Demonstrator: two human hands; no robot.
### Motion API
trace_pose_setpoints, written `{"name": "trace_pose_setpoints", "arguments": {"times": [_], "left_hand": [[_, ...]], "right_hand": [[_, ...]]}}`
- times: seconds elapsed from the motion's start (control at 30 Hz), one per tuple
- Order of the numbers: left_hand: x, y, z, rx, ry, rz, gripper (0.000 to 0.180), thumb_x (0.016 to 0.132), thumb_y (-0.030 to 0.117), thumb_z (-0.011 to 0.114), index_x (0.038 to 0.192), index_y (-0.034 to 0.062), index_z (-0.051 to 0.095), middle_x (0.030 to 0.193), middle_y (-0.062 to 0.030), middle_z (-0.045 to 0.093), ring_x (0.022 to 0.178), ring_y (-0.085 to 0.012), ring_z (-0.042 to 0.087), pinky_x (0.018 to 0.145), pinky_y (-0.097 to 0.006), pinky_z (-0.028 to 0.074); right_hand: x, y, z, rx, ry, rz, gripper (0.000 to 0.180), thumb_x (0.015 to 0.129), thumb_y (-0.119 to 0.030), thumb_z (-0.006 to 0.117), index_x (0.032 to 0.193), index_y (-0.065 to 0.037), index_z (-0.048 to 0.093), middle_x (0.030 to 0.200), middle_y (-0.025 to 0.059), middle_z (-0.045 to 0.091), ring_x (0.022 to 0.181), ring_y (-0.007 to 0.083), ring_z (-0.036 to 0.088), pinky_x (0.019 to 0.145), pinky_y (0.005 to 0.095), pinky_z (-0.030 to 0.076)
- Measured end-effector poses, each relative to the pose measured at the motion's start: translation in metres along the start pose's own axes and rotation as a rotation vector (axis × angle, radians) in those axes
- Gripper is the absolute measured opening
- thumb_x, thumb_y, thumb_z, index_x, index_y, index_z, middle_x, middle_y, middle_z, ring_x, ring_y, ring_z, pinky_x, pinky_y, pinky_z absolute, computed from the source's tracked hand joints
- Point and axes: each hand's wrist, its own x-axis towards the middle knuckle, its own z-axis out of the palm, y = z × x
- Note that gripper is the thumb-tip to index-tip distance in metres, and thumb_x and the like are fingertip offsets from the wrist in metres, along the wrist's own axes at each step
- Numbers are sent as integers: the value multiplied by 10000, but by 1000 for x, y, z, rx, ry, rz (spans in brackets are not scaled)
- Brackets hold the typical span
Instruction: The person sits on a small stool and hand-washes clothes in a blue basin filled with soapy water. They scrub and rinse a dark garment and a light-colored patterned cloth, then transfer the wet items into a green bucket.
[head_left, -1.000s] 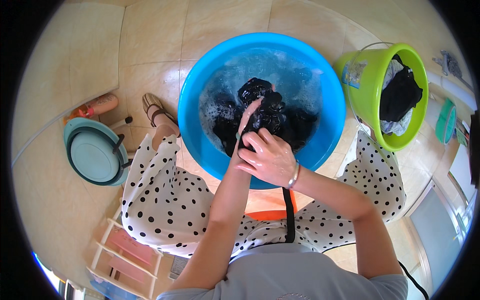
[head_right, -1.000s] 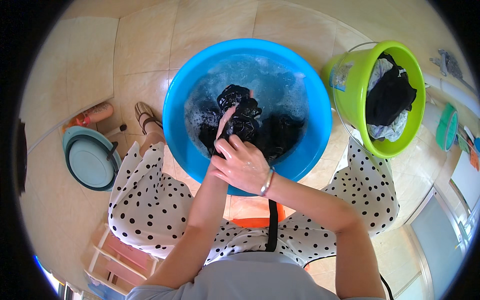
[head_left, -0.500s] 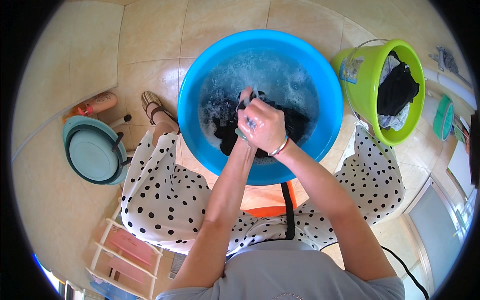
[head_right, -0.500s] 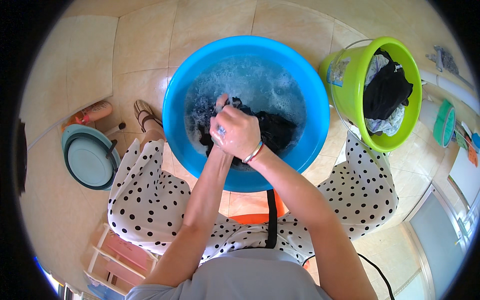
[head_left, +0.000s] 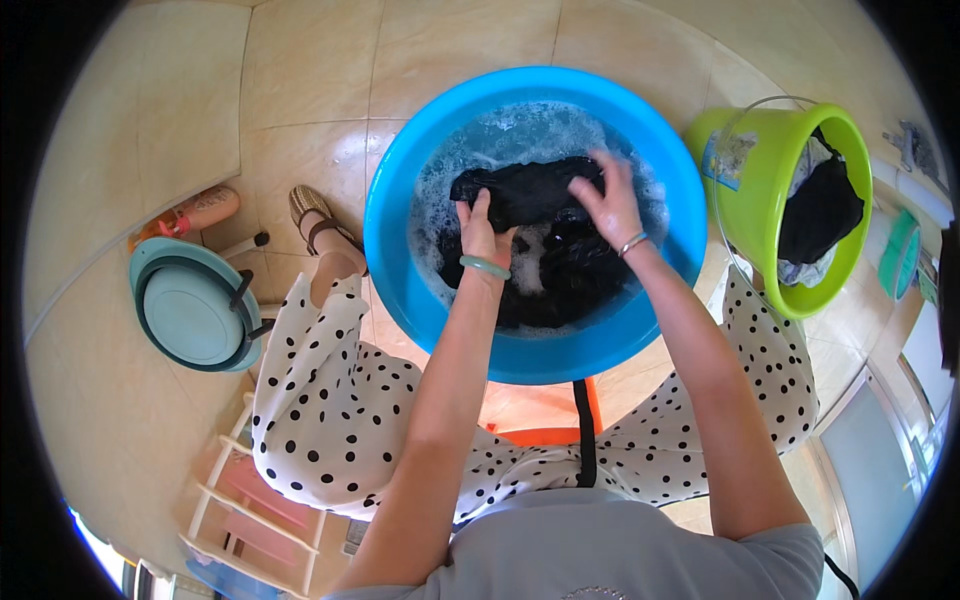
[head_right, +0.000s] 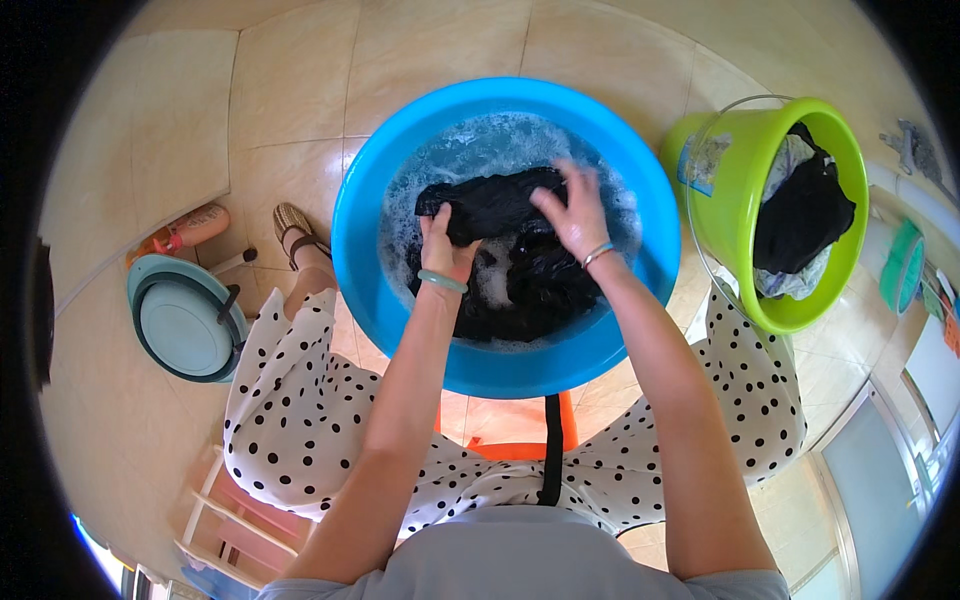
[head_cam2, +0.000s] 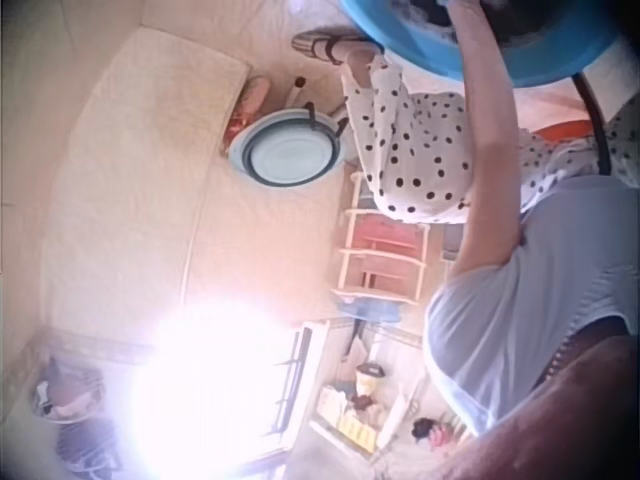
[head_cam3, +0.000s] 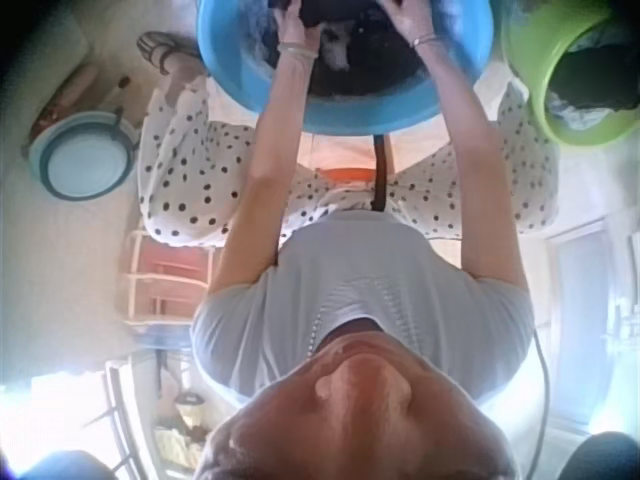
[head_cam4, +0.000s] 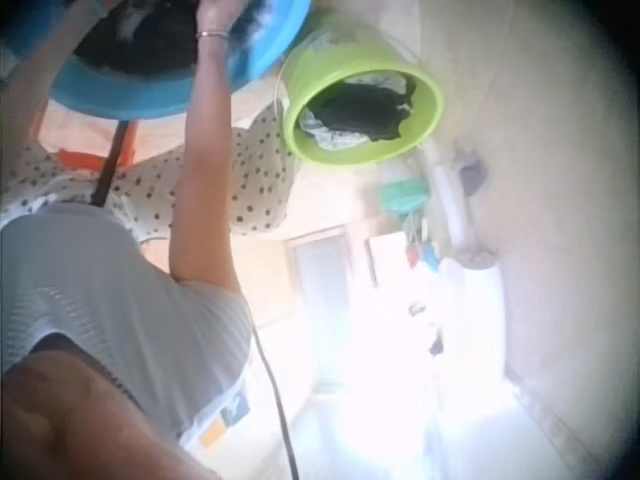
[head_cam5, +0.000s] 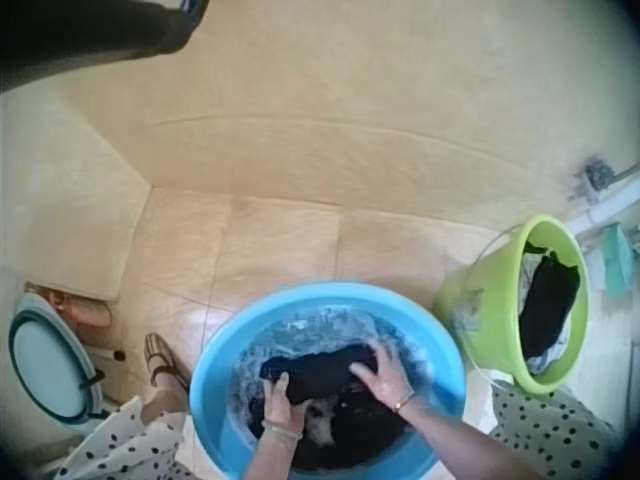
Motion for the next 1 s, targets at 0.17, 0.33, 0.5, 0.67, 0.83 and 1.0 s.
{"name": "trace_pose_setpoints", "arguments": {"times": [0.17,0.33,0.5,0.67,0.83,1.0], "left_hand": [[39,-12,-17,62,7,-46,438,924,53,519,1326,130,366,1261,-116,497,1137,-316,518,913,-545,439],[12,-4,24,72,-141,-175,406,900,202,601,1270,136,448,1216,-102,539,1084,-289,538,919,-499,443],[8,11,22,-27,-511,-215,423,910,366,579,1200,61,537,1114,-107,618,984,-259,600,892,-413,481],[-26,10,20,-33,-751,-165,345,938,264,532,1215,57,523,1175,-113,593,1037,-233,586,889,-379,489],[-33,-3,20,-350,-745,-200,504,829,585,550,1062,138,542,1095,-116,575,1014,-264,546,839,-373,494],[-69,11,31,-346,-889,-289,569,841,631,523,938,73,573,893,-51,628,801,-163,598,719,-313,509]], "right_hand": [[-14,16,31,-203,-317,57,434,820,-137,659,1223,-153,497,1171,207,497,1078,401,509,899,452,466],[5,6,61,-33,78,317,288,804,-144,669,1070,-109,562,1047,195,561,984,381,542,842,435,472],[-30,-117,-6,321,-303,-218,151,809,-197,674,827,-83,577,824,82,496,772,276,571,651,361,498],[-73,-171,-57,7,-424,-426,208,762,-282,712,819,-132,580,820,-2,478,708,159,553,540,266,488],[-74,-191,-37,-126,-57,-453,234,707,-292,736,882,-192,617,868,-10,445,683,143,519,491,254,492],[-70,-197,-26,-143,117,-419,183,708,-303,737,761,-201,595,794,-20,454,640,130,530,431,256,459]]}}
